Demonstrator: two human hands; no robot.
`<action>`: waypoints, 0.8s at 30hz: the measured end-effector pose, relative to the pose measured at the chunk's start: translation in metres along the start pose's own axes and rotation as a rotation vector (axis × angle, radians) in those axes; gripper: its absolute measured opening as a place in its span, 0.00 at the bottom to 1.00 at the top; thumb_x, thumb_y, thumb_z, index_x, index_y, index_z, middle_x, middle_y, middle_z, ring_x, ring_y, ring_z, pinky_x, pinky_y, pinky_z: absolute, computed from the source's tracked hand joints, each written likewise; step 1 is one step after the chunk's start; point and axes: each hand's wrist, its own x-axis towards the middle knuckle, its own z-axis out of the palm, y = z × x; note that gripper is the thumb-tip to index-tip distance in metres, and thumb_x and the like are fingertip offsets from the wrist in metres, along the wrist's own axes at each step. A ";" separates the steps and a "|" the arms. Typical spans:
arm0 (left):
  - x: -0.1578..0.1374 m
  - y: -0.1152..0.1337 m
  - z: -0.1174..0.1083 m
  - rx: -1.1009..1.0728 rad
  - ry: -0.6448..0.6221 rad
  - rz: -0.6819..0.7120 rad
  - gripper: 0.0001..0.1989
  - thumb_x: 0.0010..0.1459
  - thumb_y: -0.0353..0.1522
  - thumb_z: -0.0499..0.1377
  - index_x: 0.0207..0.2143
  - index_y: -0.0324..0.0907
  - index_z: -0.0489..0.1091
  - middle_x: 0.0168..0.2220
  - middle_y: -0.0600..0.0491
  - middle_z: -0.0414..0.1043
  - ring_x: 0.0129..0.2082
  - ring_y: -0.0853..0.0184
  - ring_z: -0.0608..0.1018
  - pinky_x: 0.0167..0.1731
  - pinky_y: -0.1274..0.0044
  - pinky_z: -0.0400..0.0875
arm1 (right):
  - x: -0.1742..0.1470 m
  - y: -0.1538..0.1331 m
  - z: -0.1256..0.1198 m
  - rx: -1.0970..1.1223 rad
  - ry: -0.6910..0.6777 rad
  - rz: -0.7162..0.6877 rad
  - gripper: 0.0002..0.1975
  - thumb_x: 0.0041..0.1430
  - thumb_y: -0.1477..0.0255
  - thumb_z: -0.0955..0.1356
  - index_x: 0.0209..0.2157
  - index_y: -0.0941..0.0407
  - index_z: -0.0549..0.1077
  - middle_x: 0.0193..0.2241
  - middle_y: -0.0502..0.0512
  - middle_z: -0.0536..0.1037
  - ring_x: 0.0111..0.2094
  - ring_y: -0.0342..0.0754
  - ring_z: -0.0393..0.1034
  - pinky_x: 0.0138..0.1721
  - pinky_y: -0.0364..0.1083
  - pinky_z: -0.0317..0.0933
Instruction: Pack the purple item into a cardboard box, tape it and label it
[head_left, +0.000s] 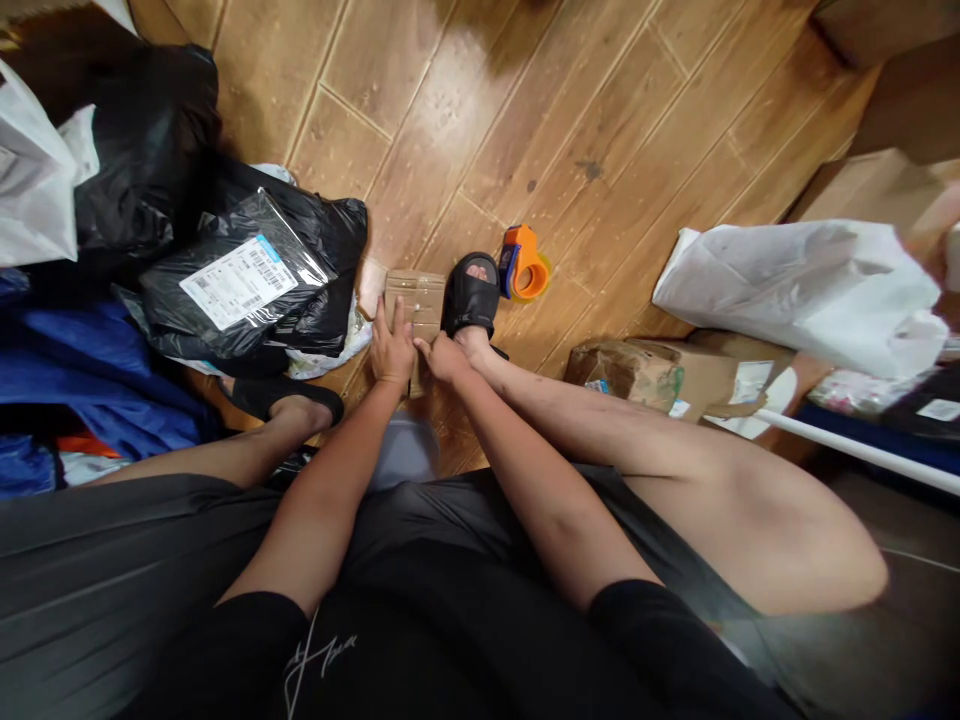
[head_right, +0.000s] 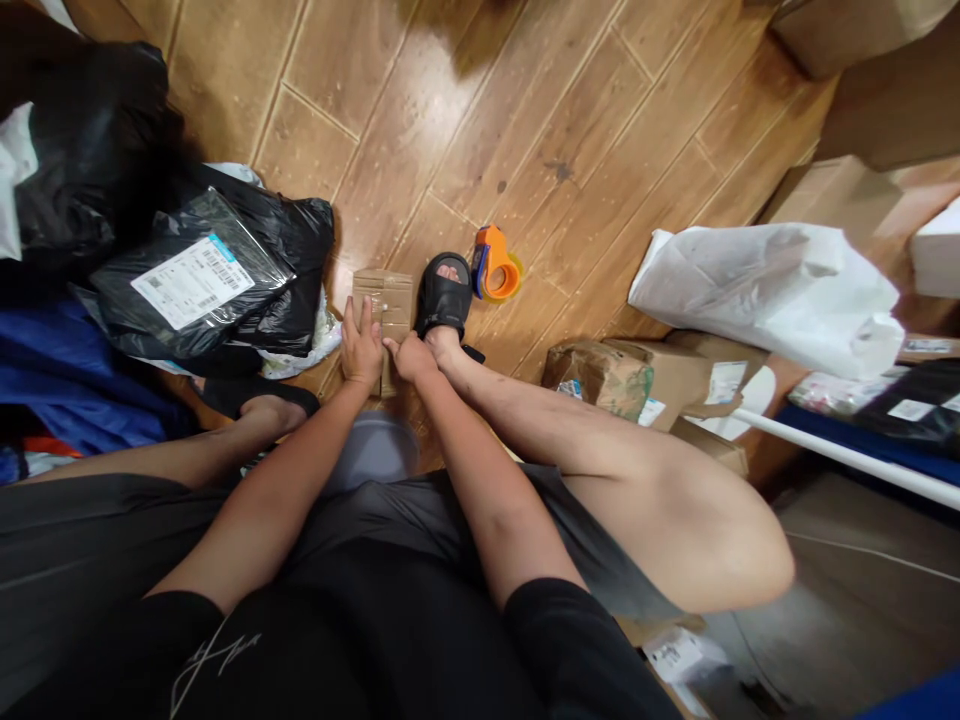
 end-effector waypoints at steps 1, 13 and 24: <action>0.000 -0.002 0.000 -0.012 0.009 0.009 0.28 0.78 0.39 0.48 0.76 0.47 0.60 0.80 0.43 0.49 0.79 0.50 0.58 0.75 0.55 0.56 | 0.000 0.001 -0.001 0.011 -0.011 -0.007 0.35 0.78 0.50 0.63 0.65 0.69 0.67 0.59 0.80 0.78 0.61 0.63 0.76 0.61 0.52 0.67; 0.000 -0.001 0.000 -0.021 0.000 -0.013 0.29 0.76 0.37 0.52 0.76 0.50 0.61 0.80 0.44 0.49 0.77 0.47 0.60 0.74 0.55 0.58 | -0.004 0.017 -0.014 0.167 -0.179 -0.136 0.37 0.77 0.46 0.61 0.71 0.61 0.65 0.47 0.67 0.86 0.37 0.57 0.85 0.45 0.53 0.79; 0.001 0.006 -0.006 -0.036 -0.052 -0.046 0.28 0.77 0.39 0.52 0.76 0.49 0.62 0.81 0.46 0.47 0.79 0.51 0.58 0.76 0.57 0.56 | -0.004 -0.008 -0.005 0.039 0.002 0.063 0.39 0.77 0.47 0.64 0.64 0.71 0.70 0.54 0.81 0.81 0.56 0.63 0.80 0.58 0.53 0.70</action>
